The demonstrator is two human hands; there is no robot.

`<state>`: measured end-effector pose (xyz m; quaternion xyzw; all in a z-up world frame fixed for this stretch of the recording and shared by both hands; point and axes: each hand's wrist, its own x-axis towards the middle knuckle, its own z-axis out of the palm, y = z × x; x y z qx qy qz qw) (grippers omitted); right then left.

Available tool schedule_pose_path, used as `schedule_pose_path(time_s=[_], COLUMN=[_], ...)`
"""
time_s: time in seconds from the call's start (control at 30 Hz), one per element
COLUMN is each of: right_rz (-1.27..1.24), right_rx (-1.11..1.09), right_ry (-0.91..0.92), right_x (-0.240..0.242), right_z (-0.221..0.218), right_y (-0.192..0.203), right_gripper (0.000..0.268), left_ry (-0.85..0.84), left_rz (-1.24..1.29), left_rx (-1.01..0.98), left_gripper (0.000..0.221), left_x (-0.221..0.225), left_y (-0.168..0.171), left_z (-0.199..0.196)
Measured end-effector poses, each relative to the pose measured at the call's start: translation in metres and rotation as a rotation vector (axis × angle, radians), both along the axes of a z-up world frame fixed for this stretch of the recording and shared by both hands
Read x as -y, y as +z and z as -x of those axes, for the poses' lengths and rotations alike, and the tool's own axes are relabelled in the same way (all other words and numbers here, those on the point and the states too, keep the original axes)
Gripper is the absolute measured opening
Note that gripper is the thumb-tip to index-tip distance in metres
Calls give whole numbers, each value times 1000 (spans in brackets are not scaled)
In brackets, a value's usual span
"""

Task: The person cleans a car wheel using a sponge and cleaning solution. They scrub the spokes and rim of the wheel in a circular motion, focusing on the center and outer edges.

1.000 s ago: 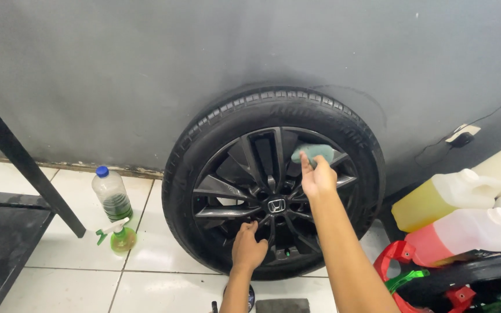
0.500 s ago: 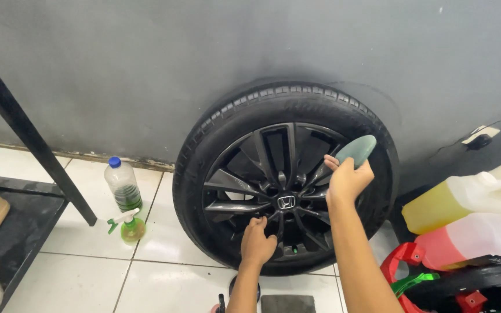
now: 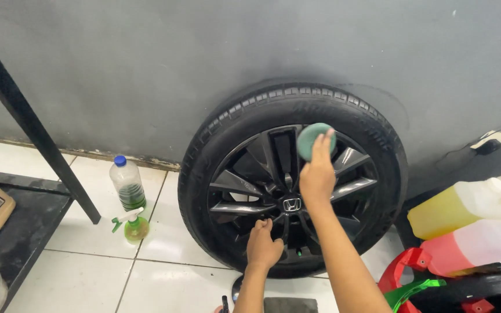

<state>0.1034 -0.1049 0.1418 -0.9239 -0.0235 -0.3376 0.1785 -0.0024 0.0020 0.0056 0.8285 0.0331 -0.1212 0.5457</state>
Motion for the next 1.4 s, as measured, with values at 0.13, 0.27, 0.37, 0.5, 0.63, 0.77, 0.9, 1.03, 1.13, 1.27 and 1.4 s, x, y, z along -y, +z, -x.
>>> schedule_pose_path(time_s=[0.13,0.27,0.37,0.5,0.63,0.77,0.9,1.03,1.13,1.27,1.4], right_rz=[-138,-122,102,407,-10,49,532,558,648,674,483], right_rx=[127,91,10,85,8,-27,140,187,158,73,-119], right_ry=[-55,20,89,235,190,217,235,222,225,203,218], right_x=[16,-21,-41,-40,-55,-76,-71,-52,-46,-28,-23], right_z=[-9,-8,-8,-3,6,4,2,1,5,24,47], right_y=[-5,-4,-11,-14,5,-18,-22,-15,-26,-61,-75], right_gripper=[77,72,72,70,79,75,69,68,76,71,71], left_ry=[12,6,-4,-14,4,-36,-58,-40,-39,-41,-28], left_rz=[30,-6,-19,-43,-30,-51,-77,-80,-88,-91,-76], left_rx=[-4,8,14,-22,-13,-35,-59,-27,-36,-43,-42], left_gripper=[67,71,74,76,75,77,80,79,78,80,82], left_x=[-2,3,5,4,3,-1,-1,1,2,0,-3], left_y=[7,-1,-4,7,6,10,19,17,18,18,27], left_z=[1,-2,-3,-1,-4,2,0,2,1,1,5])
